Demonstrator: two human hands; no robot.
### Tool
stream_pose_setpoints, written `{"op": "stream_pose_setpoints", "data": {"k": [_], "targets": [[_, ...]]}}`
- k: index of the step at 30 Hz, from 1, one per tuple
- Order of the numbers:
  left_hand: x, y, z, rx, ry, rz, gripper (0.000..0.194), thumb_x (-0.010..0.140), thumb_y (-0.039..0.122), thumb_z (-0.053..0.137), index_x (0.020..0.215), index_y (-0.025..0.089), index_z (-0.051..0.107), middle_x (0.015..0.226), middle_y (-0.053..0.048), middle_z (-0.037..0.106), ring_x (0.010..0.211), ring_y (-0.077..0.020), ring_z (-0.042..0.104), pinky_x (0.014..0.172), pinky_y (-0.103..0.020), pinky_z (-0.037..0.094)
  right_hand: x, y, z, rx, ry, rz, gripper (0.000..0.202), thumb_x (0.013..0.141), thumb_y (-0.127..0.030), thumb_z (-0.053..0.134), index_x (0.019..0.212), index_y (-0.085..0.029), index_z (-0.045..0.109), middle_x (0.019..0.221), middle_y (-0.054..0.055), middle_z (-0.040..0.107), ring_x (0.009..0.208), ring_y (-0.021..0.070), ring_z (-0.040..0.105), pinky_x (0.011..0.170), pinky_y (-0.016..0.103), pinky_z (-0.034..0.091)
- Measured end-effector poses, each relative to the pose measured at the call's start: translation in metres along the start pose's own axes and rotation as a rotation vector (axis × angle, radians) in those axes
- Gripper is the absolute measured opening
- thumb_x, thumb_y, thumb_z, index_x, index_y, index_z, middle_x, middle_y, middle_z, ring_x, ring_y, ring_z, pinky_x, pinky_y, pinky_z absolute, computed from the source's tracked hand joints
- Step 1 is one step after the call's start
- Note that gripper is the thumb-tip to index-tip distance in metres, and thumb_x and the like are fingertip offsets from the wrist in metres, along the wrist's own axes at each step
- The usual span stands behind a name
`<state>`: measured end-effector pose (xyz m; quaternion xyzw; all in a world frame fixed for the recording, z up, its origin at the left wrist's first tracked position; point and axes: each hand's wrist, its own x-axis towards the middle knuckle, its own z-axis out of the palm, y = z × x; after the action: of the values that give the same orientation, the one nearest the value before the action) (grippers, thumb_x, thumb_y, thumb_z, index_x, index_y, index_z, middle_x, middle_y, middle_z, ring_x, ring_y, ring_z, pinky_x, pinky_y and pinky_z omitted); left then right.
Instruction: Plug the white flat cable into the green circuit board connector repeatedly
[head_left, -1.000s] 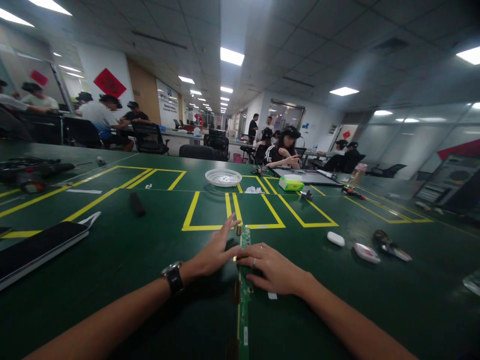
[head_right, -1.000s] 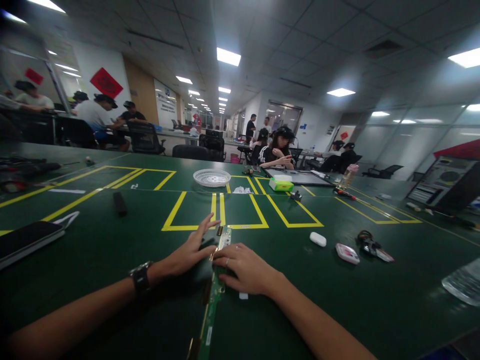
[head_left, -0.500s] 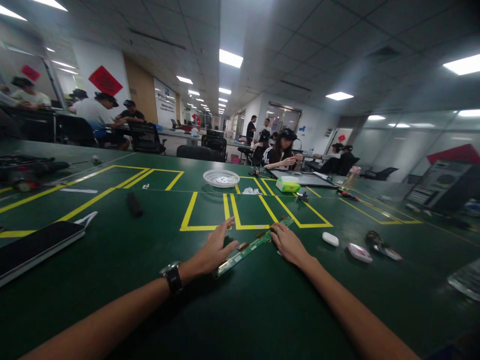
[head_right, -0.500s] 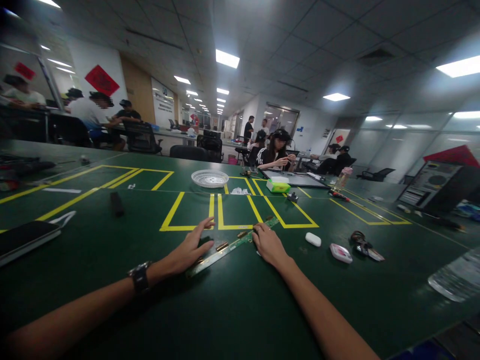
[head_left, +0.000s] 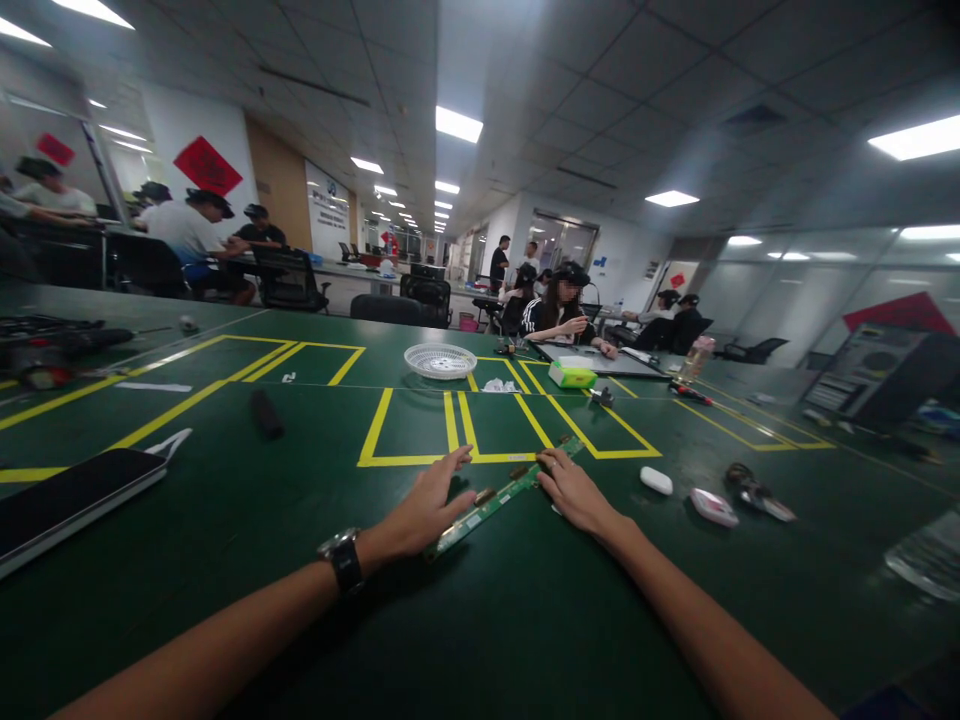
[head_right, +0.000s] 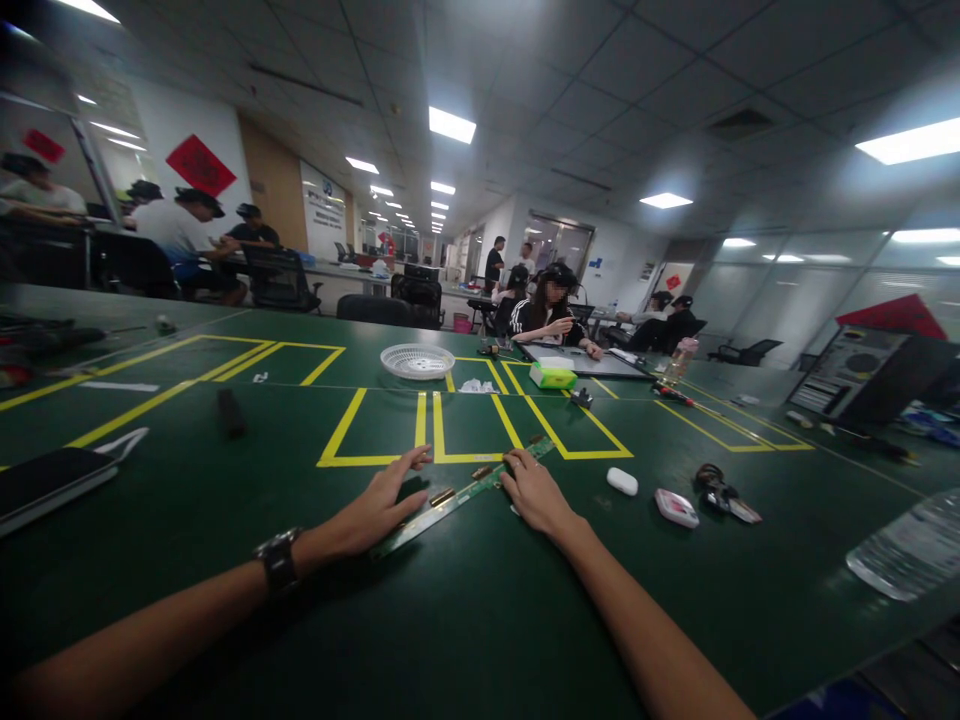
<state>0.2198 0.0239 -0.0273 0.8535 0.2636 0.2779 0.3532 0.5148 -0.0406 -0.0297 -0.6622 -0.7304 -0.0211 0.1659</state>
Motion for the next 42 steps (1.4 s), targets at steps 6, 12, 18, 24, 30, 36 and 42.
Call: {"op": "stream_pose_setpoints", "data": {"k": [6, 12, 18, 24, 30, 36, 42], "targets": [[0.001, -0.006, 0.002, 0.060, -0.010, 0.032, 0.064, 0.096, 0.052, 0.047, 0.151, 0.023, 0.030, 0.146, -0.013, 0.046, 0.130, -0.0334, 0.047, 0.108, -0.052, 0.035, 0.000, 0.002, 0.000, -0.023, -0.051, -0.016, 0.045, 0.099, -0.032, 0.038, 0.138, -0.011, 0.049, 0.140, 0.016, 0.047, 0.126, 0.0244, 0.051, 0.109, 0.039, 0.038], [0.000, -0.004, 0.001, 0.095, -0.021, 0.019, 0.063, 0.097, 0.050, 0.047, 0.150, 0.021, 0.031, 0.146, -0.014, 0.046, 0.129, -0.0331, 0.047, 0.108, -0.051, 0.036, 0.000, 0.002, -0.002, -0.030, -0.056, -0.022, 0.047, 0.101, -0.034, 0.036, 0.140, -0.011, 0.049, 0.144, 0.016, 0.047, 0.129, 0.0242, 0.049, 0.111, 0.039, 0.036], [0.001, -0.003, -0.001, 0.111, -0.035, 0.038, 0.055, 0.098, 0.051, 0.044, 0.144, 0.021, 0.041, 0.144, -0.012, 0.048, 0.130, -0.0318, 0.046, 0.108, -0.050, 0.036, -0.002, -0.006, -0.011, -0.124, 0.022, 0.068, 0.045, 0.103, -0.033, 0.028, 0.129, -0.017, 0.061, 0.137, 0.013, 0.056, 0.130, 0.0256, 0.047, 0.108, 0.046, 0.035], [0.004, -0.003, -0.001, 0.106, -0.022, 0.053, 0.040, 0.097, 0.040, 0.046, 0.133, 0.023, 0.051, 0.137, -0.009, 0.053, 0.127, -0.0289, 0.048, 0.108, -0.048, 0.036, -0.006, -0.022, -0.024, -0.088, -0.122, -0.018, 0.041, 0.101, -0.037, 0.038, 0.129, -0.020, 0.062, 0.137, 0.012, 0.058, 0.129, 0.0280, 0.049, 0.109, 0.055, 0.029], [0.001, -0.002, 0.001, 0.206, -0.039, 0.150, 0.045, 0.090, 0.023, 0.047, 0.135, 0.022, 0.048, 0.138, -0.009, 0.052, 0.127, -0.0274, 0.045, 0.107, -0.045, 0.034, -0.019, -0.080, -0.038, 0.173, -0.243, -0.434, 0.036, 0.095, -0.025, 0.052, 0.129, -0.023, 0.061, 0.140, 0.007, 0.056, 0.127, 0.0218, 0.051, 0.108, 0.039, 0.037], [-0.004, -0.002, 0.005, 0.367, -0.163, 0.218, 0.053, 0.092, 0.053, 0.053, 0.139, 0.028, 0.049, 0.144, -0.009, 0.048, 0.133, -0.0331, 0.039, 0.109, -0.051, 0.027, -0.021, -0.088, -0.044, 0.193, -0.169, -0.440, 0.028, 0.094, -0.019, 0.050, 0.116, -0.023, 0.066, 0.116, 0.006, 0.068, 0.111, 0.0202, 0.060, 0.100, 0.038, 0.042], [-0.004, -0.002, 0.003, 0.374, -0.205, 0.232, 0.071, 0.087, 0.064, 0.057, 0.146, 0.030, 0.041, 0.150, -0.009, 0.040, 0.136, -0.0368, 0.036, 0.110, -0.056, 0.024, -0.009, -0.013, -0.042, -0.211, -0.063, 0.182, 0.038, 0.086, -0.027, 0.057, 0.119, -0.012, 0.065, 0.117, 0.019, 0.063, 0.105, 0.0322, 0.060, 0.087, 0.041, 0.047]]}}
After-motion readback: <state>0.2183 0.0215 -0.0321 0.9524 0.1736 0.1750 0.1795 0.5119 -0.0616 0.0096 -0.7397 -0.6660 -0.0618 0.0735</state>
